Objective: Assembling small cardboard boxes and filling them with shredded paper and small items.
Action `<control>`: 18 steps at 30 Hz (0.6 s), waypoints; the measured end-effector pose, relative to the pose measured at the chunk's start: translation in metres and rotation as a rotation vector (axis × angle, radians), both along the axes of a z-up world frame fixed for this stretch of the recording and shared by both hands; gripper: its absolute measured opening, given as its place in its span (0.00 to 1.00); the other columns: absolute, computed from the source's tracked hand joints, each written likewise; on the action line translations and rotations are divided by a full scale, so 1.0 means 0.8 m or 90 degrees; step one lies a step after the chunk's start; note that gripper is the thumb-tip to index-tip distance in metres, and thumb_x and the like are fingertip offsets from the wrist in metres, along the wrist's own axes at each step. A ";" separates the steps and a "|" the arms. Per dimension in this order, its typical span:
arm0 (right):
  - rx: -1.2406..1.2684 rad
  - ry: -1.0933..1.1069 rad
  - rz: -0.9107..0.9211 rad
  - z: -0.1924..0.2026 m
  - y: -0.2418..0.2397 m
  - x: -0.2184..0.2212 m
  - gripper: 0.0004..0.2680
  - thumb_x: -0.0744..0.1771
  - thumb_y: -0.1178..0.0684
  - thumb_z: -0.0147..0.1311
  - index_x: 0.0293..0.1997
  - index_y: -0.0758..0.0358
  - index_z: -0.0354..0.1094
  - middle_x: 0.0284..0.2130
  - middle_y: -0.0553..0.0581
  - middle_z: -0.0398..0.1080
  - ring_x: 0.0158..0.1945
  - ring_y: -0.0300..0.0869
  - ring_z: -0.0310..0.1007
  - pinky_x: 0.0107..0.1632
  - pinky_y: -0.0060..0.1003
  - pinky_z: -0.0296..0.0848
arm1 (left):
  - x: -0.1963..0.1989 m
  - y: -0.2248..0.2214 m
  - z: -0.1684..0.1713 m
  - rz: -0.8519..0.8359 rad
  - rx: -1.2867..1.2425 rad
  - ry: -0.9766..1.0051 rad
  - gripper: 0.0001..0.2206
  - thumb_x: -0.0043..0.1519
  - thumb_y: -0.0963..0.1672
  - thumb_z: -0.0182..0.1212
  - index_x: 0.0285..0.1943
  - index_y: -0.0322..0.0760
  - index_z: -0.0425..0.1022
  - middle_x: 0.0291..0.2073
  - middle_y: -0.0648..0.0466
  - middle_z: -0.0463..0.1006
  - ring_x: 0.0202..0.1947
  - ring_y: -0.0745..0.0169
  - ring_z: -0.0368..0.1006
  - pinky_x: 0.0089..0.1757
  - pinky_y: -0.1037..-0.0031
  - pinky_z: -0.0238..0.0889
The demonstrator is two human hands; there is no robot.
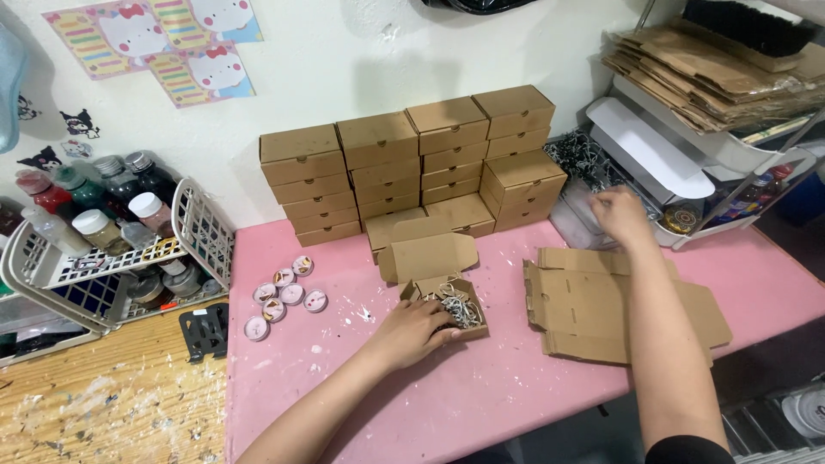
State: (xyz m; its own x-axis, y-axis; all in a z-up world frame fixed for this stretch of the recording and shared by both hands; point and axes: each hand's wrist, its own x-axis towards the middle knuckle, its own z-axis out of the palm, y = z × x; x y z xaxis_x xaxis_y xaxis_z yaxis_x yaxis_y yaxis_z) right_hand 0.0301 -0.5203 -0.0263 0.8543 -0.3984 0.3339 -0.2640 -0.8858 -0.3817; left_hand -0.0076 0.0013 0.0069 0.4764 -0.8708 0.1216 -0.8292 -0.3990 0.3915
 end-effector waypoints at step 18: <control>0.299 -0.151 -0.071 0.066 0.069 -0.061 0.06 0.67 0.51 0.68 0.44 0.59 0.80 0.35 0.55 0.79 0.39 0.40 0.77 0.43 0.35 0.74 | -0.003 0.004 -0.002 0.032 0.020 0.014 0.24 0.66 0.57 0.50 0.57 0.40 0.77 0.56 0.45 0.73 0.58 0.41 0.67 0.56 0.53 0.60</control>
